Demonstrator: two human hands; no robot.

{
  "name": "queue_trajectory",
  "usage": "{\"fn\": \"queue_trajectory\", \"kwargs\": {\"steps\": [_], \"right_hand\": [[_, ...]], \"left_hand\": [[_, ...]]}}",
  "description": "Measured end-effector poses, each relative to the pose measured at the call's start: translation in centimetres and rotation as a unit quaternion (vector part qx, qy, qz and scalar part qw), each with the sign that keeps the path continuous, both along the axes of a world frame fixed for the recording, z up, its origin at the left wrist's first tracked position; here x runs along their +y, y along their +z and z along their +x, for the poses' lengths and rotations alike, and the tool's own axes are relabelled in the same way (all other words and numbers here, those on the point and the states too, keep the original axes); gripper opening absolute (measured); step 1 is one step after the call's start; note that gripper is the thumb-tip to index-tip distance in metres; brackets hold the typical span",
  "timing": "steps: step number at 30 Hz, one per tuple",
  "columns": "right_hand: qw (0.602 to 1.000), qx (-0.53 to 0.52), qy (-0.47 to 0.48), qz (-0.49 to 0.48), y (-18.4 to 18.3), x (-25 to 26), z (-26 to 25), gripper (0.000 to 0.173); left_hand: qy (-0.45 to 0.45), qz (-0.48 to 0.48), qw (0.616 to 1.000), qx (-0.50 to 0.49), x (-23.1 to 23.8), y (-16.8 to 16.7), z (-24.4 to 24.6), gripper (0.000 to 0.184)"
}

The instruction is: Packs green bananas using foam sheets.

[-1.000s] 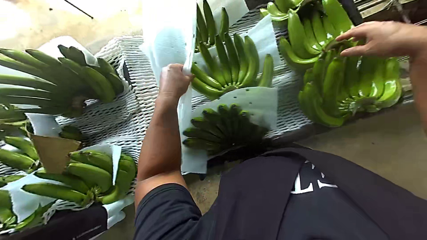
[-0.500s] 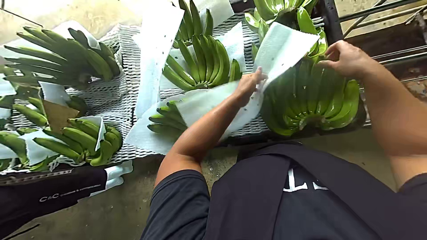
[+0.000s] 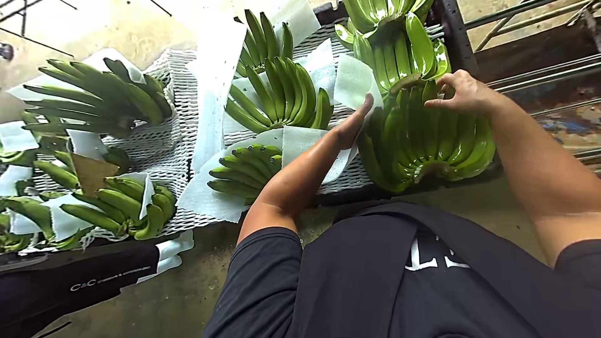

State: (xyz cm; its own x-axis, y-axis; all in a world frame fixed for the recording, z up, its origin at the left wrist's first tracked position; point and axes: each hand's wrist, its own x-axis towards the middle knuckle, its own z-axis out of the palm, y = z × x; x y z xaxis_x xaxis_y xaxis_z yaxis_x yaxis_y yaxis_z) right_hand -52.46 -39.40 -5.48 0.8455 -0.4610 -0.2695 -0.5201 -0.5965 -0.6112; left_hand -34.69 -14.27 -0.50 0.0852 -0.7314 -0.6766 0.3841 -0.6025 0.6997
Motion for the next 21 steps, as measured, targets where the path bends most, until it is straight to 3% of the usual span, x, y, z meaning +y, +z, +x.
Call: {"fn": "queue_trajectory", "kwargs": {"steps": [3, 7, 10, 12, 14, 17, 19, 21], "right_hand": [[0.998, -0.052, 0.02, -0.012, 2.9, 1.8, -1.9, 0.063], [0.989, -0.132, 0.041, -0.05, 6.3, 4.7, -6.0, 0.065], [0.983, -0.178, 0.045, -0.008, 8.0, 4.9, -8.9, 0.05], [0.977, -0.204, 0.007, 0.057, 8.6, 4.2, -9.8, 0.041], [0.949, -0.244, -0.086, 0.181, 8.3, 2.7, -9.8, 0.04], [0.865, -0.299, -0.18, 0.36, 6.7, 0.6, -9.9, 0.07], [0.827, -0.329, -0.153, 0.429, 4.1, -0.4, -10.3, 0.067], [0.804, -0.358, -0.137, 0.455, 2.0, -1.0, -10.9, 0.042]], "left_hand": [[-0.065, -0.027, 0.997, -0.013, -0.5, 1.2, 0.1, 0.089], [-0.134, -0.07, 0.988, -0.041, -2.5, 4.0, -0.7, 0.075], [-0.156, -0.106, 0.981, -0.04, -5.2, 5.2, -1.9, 0.07], [-0.121, -0.121, 0.985, 0.013, -6.9, 6.0, -3.5, 0.066], [-0.11, -0.155, 0.98, 0.06, -8.3, 6.8, -4.7, 0.061], [-0.114, -0.168, 0.976, 0.074, -9.3, 7.1, -5.4, 0.058], [-0.109, -0.162, 0.978, 0.079, -9.5, 7.0, -5.6, 0.061], [-0.097, -0.136, 0.983, 0.071, -9.6, 7.0, -5.7, 0.061]]}}
